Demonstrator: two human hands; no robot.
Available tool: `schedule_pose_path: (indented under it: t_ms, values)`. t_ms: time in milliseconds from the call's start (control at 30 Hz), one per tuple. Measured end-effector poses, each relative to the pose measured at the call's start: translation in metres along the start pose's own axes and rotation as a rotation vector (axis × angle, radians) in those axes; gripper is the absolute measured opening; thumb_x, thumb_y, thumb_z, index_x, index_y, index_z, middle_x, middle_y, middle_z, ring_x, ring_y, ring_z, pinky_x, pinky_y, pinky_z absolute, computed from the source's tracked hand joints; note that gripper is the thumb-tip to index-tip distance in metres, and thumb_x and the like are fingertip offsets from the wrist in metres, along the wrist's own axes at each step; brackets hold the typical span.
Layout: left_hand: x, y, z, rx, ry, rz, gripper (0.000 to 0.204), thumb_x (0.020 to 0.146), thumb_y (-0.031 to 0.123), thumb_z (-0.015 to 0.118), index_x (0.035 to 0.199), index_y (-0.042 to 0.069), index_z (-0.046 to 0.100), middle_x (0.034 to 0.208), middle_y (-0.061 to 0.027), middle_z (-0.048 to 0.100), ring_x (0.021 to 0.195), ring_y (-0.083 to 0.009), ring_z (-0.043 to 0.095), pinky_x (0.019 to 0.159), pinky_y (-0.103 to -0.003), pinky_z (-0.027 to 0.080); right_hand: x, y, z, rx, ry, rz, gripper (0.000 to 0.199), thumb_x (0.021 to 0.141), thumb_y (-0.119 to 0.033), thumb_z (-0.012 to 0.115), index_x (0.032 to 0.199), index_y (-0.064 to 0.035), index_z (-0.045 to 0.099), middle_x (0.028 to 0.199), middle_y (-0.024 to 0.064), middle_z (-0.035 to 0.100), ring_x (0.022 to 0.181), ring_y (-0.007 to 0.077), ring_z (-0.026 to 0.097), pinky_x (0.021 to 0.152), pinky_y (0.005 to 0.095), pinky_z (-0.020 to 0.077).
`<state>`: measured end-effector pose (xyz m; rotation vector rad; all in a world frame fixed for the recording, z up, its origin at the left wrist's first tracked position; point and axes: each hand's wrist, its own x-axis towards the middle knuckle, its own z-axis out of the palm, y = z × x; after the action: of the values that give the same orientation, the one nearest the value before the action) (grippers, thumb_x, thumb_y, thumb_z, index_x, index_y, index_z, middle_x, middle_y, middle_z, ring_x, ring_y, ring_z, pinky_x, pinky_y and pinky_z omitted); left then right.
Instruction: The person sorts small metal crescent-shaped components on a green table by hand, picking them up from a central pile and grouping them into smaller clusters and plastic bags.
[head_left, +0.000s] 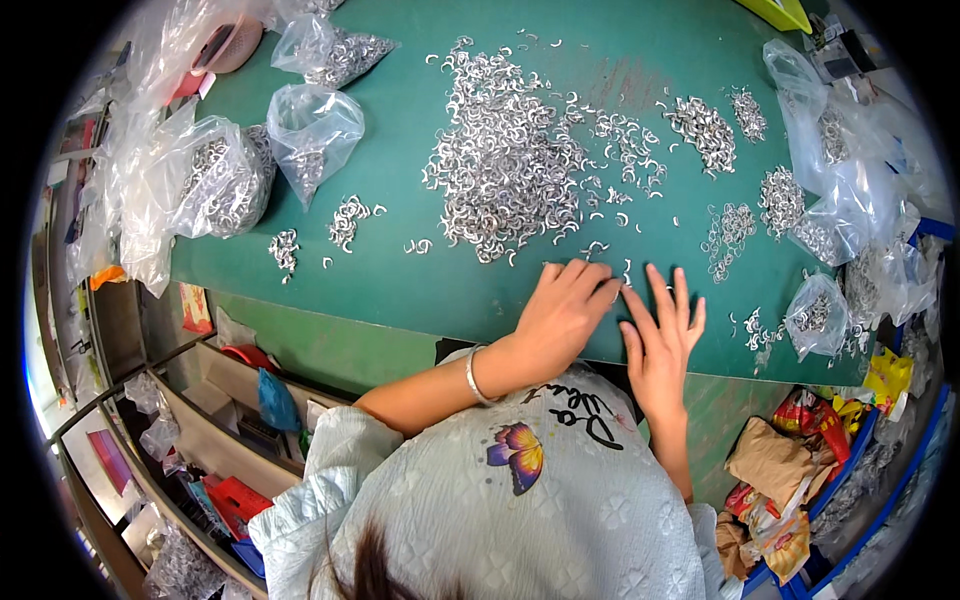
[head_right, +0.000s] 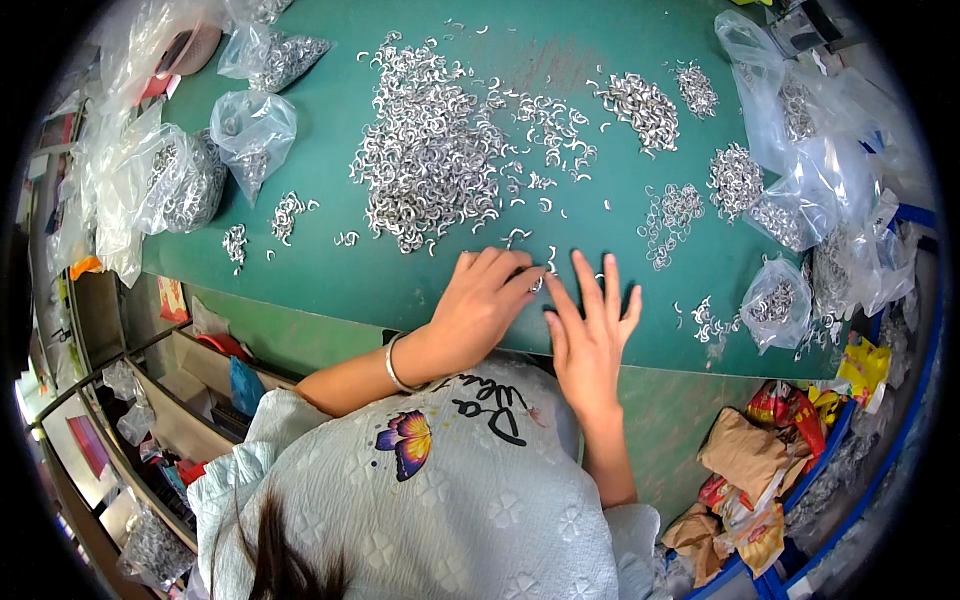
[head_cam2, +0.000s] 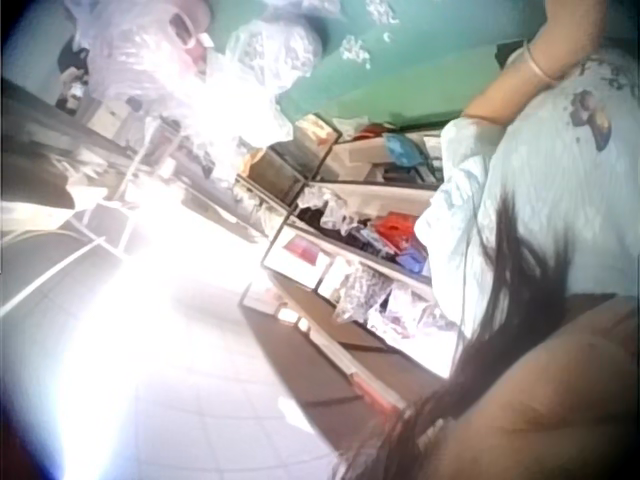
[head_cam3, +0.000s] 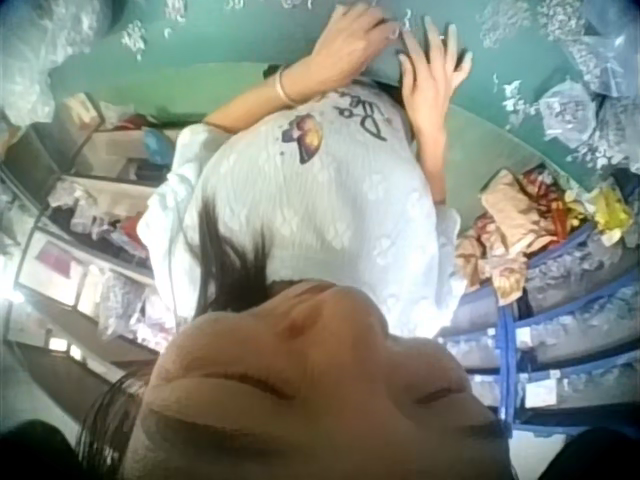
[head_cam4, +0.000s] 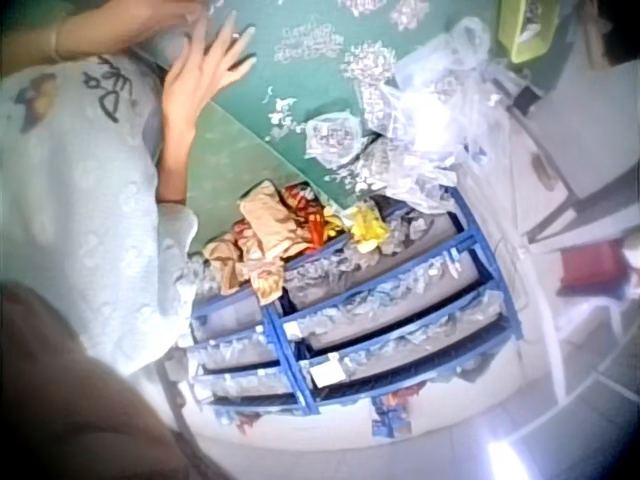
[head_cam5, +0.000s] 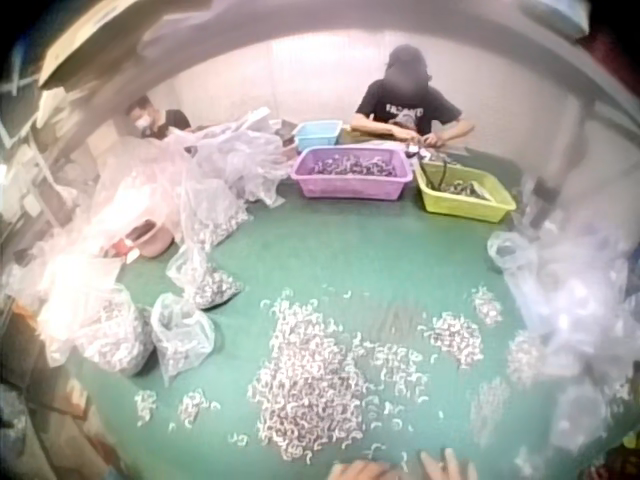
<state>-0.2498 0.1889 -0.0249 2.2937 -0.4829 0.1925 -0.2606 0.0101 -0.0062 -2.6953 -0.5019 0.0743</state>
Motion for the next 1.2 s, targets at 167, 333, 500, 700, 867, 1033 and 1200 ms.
schedule_pose_path:
  t_ms: [167,333,500,700,867,1033,1200]
  values:
    - [-0.005,-0.008,0.0,-0.073,0.032,-0.097,0.031,0.078,0.001,0.07,0.108,0.003,0.065,0.103,-0.0091,0.059,0.091,-0.0268,0.056,0.078,-0.037,0.041,0.0,0.007,0.0,0.137,0.11,0.073,0.031,0.089,-0.01,0.061,0.12,-0.0101,0.066,0.141,0.0114,0.049,0.138,0.0352,0.035,0.112,0.0588,0.0163]
    - [-0.002,0.002,-0.006,-0.052,0.063,-0.136,0.025,0.078,0.003,0.071,0.101,0.004,0.064,0.101,-0.0081,0.058,0.091,-0.0263,0.055,0.078,-0.038,0.04,-0.002,-0.005,0.006,-0.015,0.009,0.022,0.034,0.089,-0.006,0.059,0.123,-0.0097,0.064,0.145,0.0116,0.044,0.139,0.0362,0.034,0.113,0.0577,0.0176]
    - [-0.007,-0.003,-0.006,-0.011,0.026,-0.109,0.023,0.078,0.004,0.072,0.099,0.005,0.062,0.101,-0.0073,0.058,0.091,-0.0253,0.055,0.077,-0.037,0.038,-0.006,-0.004,0.005,0.096,0.087,0.039,0.035,0.089,-0.006,0.058,0.124,-0.0116,0.064,0.145,0.0113,0.043,0.138,0.0364,0.034,0.112,0.0578,0.019]
    - [-0.012,-0.008,-0.005,-0.07,0.034,-0.131,0.023,0.08,0.004,0.072,0.101,0.005,0.062,0.099,-0.0068,0.06,0.09,-0.025,0.056,0.078,-0.036,0.038,0.001,-0.007,0.008,0.015,0.054,-0.019,0.034,0.087,-0.008,0.062,0.121,-0.0115,0.065,0.14,0.0118,0.05,0.136,0.0367,0.037,0.111,0.0575,0.0202]
    - [-0.011,-0.008,-0.009,-0.128,0.078,-0.173,0.026,0.079,0.003,0.072,0.104,0.006,0.063,0.097,-0.0061,0.061,0.09,-0.025,0.056,0.079,-0.036,0.038,-0.007,-0.002,0.007,0.078,0.066,-0.012,0.032,0.087,-0.012,0.063,0.119,-0.0116,0.067,0.142,0.0112,0.048,0.139,0.0358,0.035,0.111,0.0565,0.0199]
    - [-0.009,-0.005,-0.012,-0.009,0.037,-0.141,0.029,0.079,0.002,0.071,0.107,0.007,0.063,0.1,-0.0068,0.061,0.091,-0.025,0.057,0.08,-0.037,0.038,-0.009,-0.006,0.01,0.076,0.042,-0.021,0.031,0.087,-0.014,0.064,0.117,-0.0105,0.067,0.14,0.0119,0.049,0.138,0.0361,0.035,0.111,0.0556,0.0198]
    - [-0.012,-0.015,-0.014,-0.016,0.084,-0.136,0.03,0.079,0.003,0.071,0.107,0.007,0.063,0.102,-0.0066,0.059,0.093,-0.0245,0.055,0.079,-0.037,0.037,-0.014,0.0,0.008,0.141,0.099,-0.018,0.03,0.085,-0.014,0.067,0.114,-0.0071,0.068,0.137,0.0135,0.052,0.136,0.037,0.039,0.11,0.0547,0.0245]
